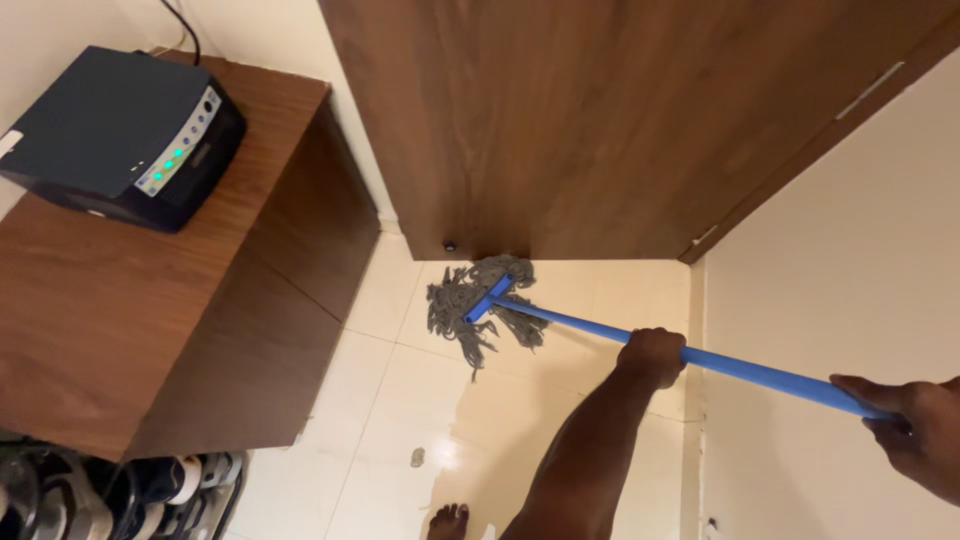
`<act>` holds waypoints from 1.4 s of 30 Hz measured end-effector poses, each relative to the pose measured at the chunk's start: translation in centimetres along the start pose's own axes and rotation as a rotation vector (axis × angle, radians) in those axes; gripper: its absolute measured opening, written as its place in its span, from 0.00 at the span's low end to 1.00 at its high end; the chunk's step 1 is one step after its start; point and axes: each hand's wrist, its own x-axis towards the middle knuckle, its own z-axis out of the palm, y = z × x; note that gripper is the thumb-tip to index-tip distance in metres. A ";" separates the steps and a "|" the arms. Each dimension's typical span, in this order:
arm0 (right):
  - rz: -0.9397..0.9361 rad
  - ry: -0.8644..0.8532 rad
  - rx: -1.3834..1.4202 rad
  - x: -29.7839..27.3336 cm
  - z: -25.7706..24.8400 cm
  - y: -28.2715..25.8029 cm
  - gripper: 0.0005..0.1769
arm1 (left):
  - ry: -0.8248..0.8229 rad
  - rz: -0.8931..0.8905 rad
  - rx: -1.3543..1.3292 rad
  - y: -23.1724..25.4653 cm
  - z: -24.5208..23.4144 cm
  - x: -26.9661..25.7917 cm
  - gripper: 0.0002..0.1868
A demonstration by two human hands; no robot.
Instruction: The person mops a tiled floor using a blue-handled mop with a grey head. They clean along the baseboards and around a shoe rack and a wooden cabinet, moving the mop back and forth to cover the area.
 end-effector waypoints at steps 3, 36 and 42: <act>-0.029 0.025 -0.055 0.3 -1.9 -2.0 0.29 | -0.002 -0.003 -0.013 -0.7 -1.3 0.1 0.10; -0.018 -0.160 -0.442 -2.8 -10.9 -25.0 0.32 | 0.126 -0.143 0.125 -15.8 -5.3 -1.1 0.15; -0.114 -0.109 -0.402 -0.9 -11.0 -29.1 0.31 | 0.166 -0.207 0.077 -20.3 -8.6 -2.3 0.13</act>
